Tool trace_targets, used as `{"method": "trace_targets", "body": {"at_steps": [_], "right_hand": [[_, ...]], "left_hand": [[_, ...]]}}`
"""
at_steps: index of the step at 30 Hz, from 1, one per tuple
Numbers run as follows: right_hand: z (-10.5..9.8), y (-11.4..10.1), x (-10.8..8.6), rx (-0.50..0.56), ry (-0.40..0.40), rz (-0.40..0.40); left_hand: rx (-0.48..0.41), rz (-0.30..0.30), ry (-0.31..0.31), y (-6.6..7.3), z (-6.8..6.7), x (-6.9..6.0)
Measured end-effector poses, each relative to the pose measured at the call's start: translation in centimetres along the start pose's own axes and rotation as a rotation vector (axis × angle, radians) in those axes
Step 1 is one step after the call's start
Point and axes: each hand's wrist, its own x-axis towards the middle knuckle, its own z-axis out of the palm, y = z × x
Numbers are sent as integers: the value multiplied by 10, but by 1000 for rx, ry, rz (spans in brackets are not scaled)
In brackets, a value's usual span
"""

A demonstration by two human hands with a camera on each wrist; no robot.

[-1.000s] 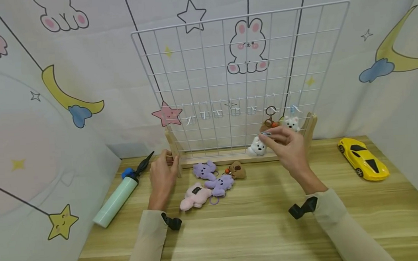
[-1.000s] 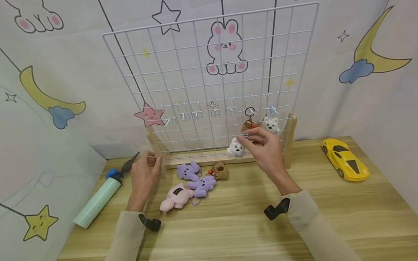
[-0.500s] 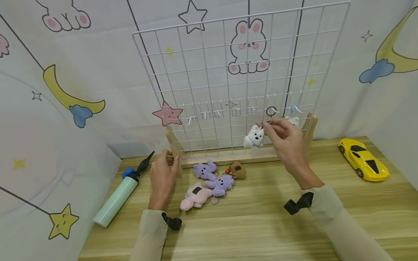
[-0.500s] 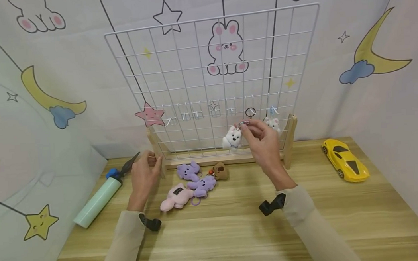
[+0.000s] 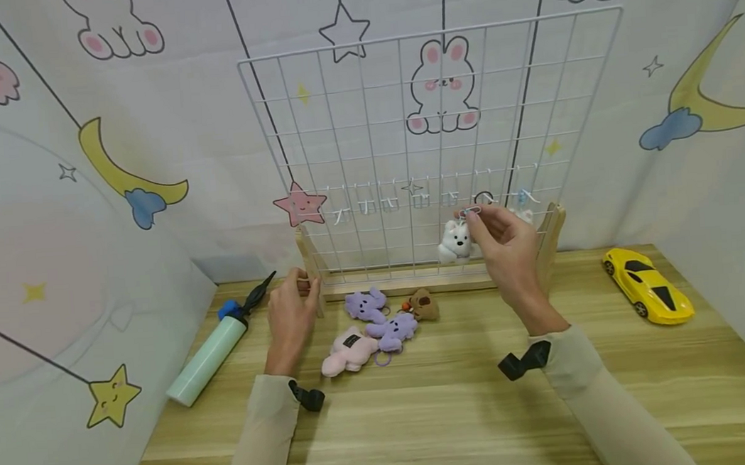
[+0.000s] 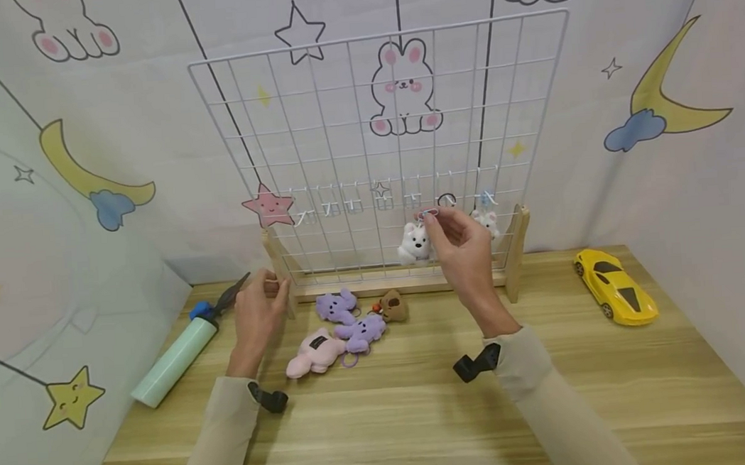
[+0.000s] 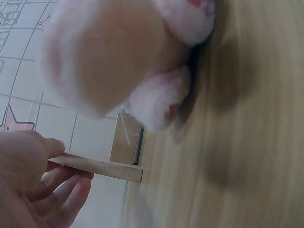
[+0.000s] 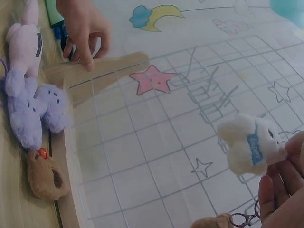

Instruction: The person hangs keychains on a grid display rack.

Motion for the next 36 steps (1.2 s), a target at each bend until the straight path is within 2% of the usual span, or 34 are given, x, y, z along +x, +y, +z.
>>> {"method": "trace_targets", "body": {"at_steps": [16,26,36], "right_hand": [[5,1,2,36,67,-39],[7,0,4,-39,78,-78],[13,3,9,-52,94,-139]], "left_hand": [[1,2,0,-1,1,0],[-4,16,15,-4,1,2],[2,26,8,-3,0,1]]}}
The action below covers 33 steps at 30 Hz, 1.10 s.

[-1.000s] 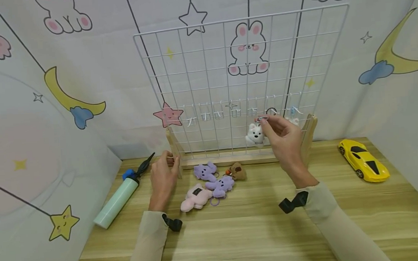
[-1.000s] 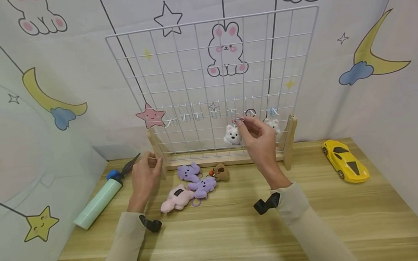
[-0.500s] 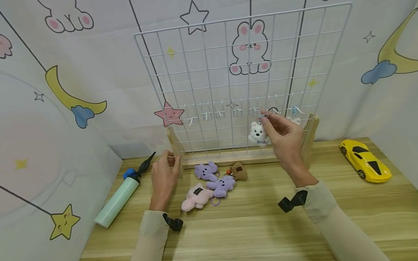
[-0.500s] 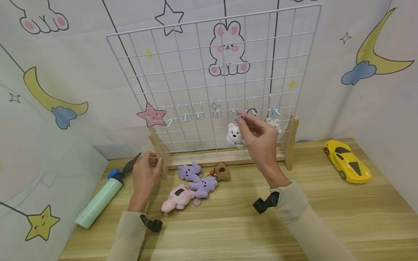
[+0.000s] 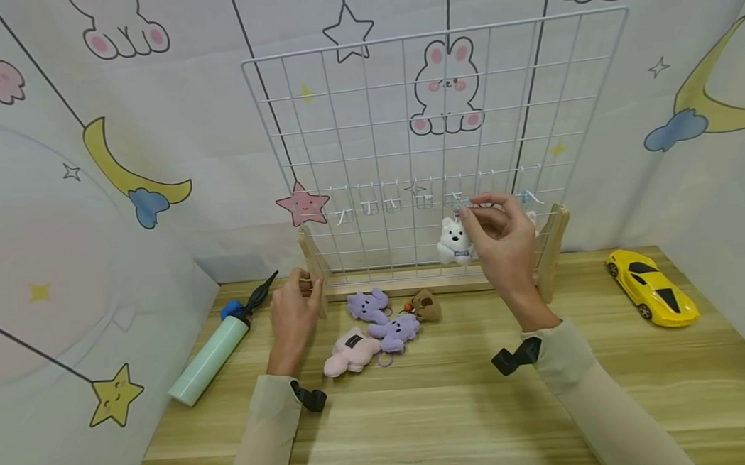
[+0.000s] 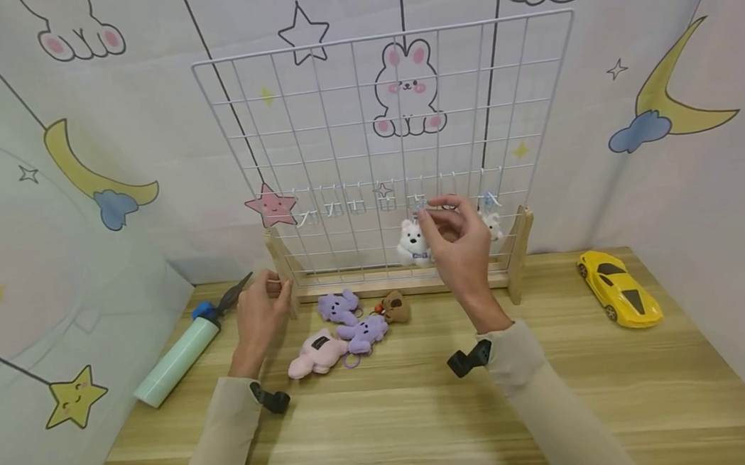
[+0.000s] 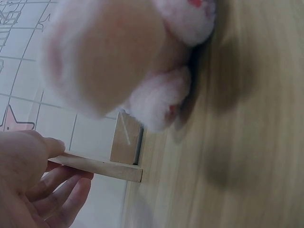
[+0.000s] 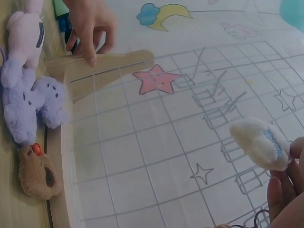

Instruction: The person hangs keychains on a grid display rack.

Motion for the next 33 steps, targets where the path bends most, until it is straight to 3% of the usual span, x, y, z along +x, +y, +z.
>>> {"method": "trace_targets", "body": {"at_steps": [19,27,33], "right_hand": [[4,7,2,-152,-23,26],[-1,2,-16,-212,-11,-19],[0,9,-36,-135,-76,-95]], "left_hand": [[-10,-1,-1,2,-1,0],[-6,-4,-3,1,0,0],[-3,-5,1,1,0,-1]]}}
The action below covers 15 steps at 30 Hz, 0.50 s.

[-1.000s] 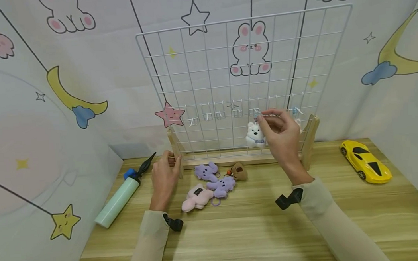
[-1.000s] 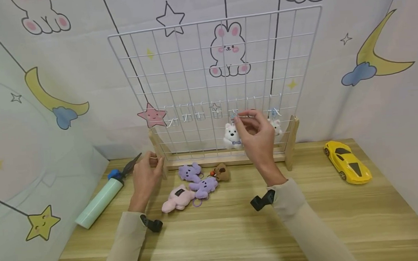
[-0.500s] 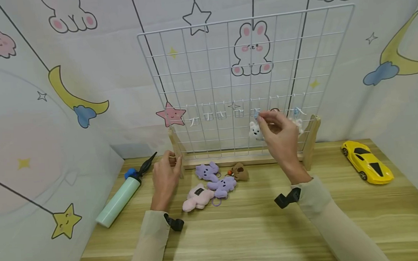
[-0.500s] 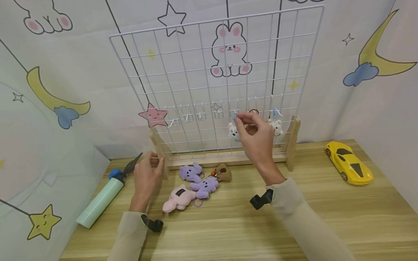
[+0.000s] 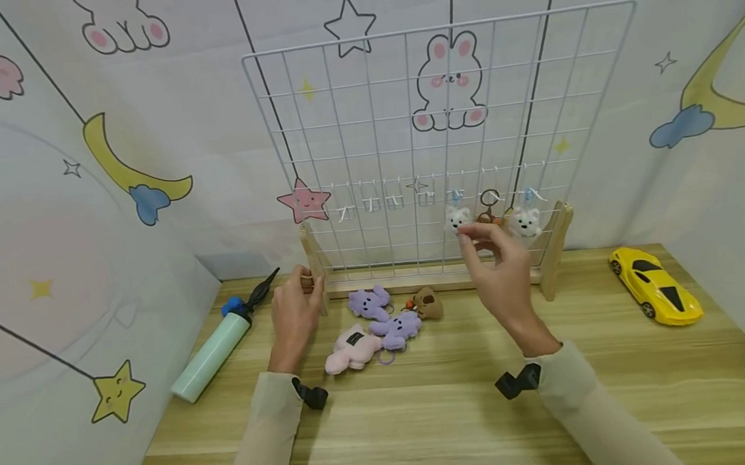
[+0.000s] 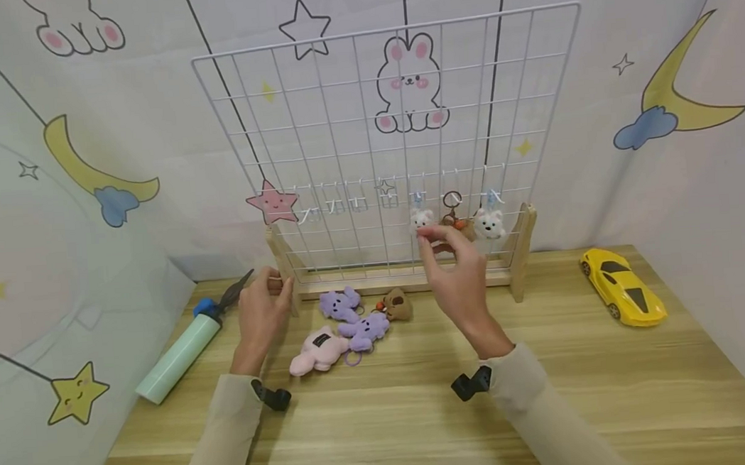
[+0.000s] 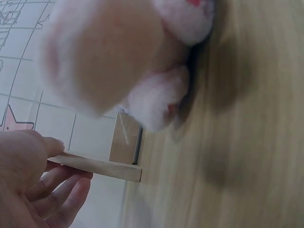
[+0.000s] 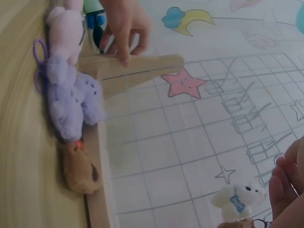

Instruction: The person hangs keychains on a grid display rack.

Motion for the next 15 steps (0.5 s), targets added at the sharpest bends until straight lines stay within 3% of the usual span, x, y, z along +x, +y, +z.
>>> {"method": "trace_targets", "body": {"at_steps": [3,8,12,15], "right_hand": [[2,10,-11,-6,-81,2],[3,29,-30,-103,-272,67],[9,42,-45,-160,-473,132],[15,51,-55,-194,-643,134]], "left_hand": [[-2,4,6,0,1,0],[2,2,6,0,2,0],[4,-9,9,0,3,0],[3,-12,11,0,3,0]]}}
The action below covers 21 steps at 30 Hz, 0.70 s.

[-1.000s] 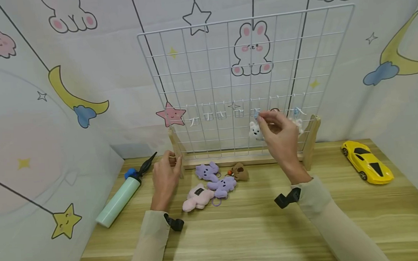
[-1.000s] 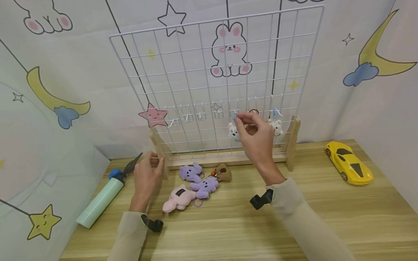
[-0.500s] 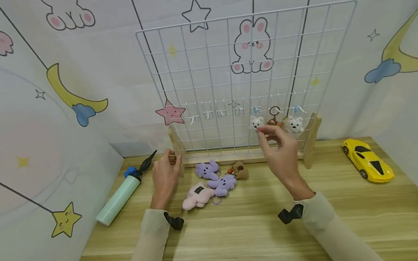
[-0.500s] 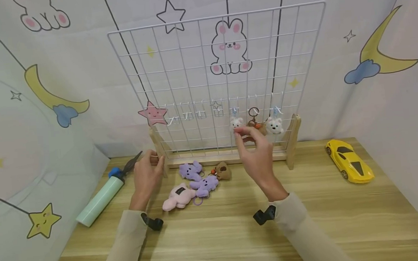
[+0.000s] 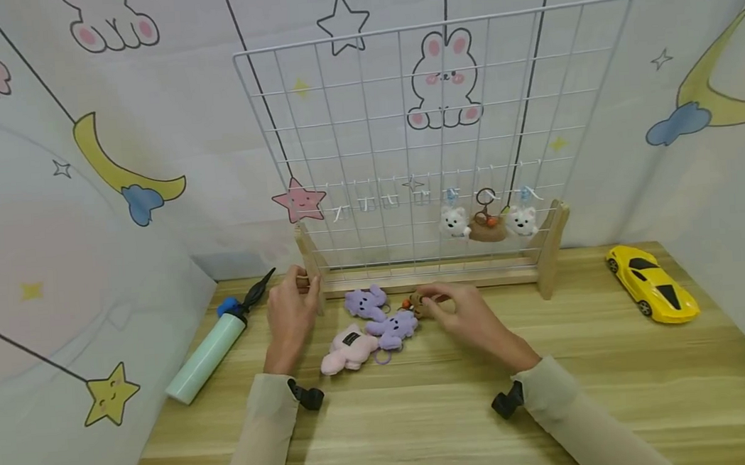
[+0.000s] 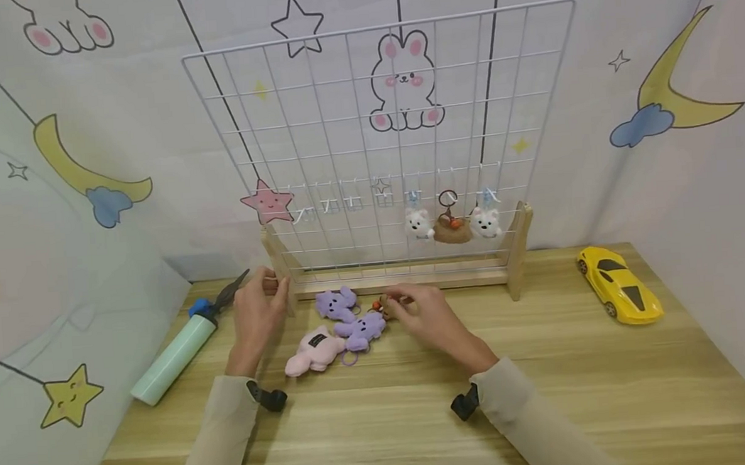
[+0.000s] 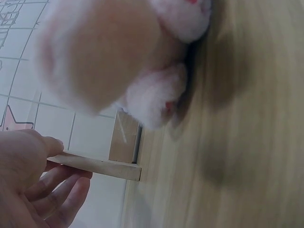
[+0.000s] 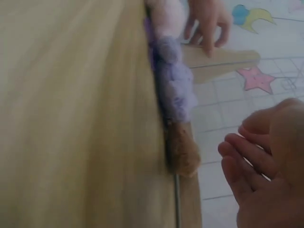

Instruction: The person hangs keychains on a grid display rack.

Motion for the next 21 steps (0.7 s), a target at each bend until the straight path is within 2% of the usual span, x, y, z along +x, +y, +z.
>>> {"method": "trace_targets", "body": {"at_steps": [2,5,13,21], "right_hand": [[7,5,-2,-39,-92,-22],[11,10,-6,-115,-161,-45],[9,11,-8,-263,-102,15],[5,19,-7,-358,-148,67]], "left_hand": [[1,2,-2,0,-1,0],[3,-1,-10,1,-2,-1],[4,-12,-20,1,-3,0],[0,-6,-26,0,-4,0]]}}
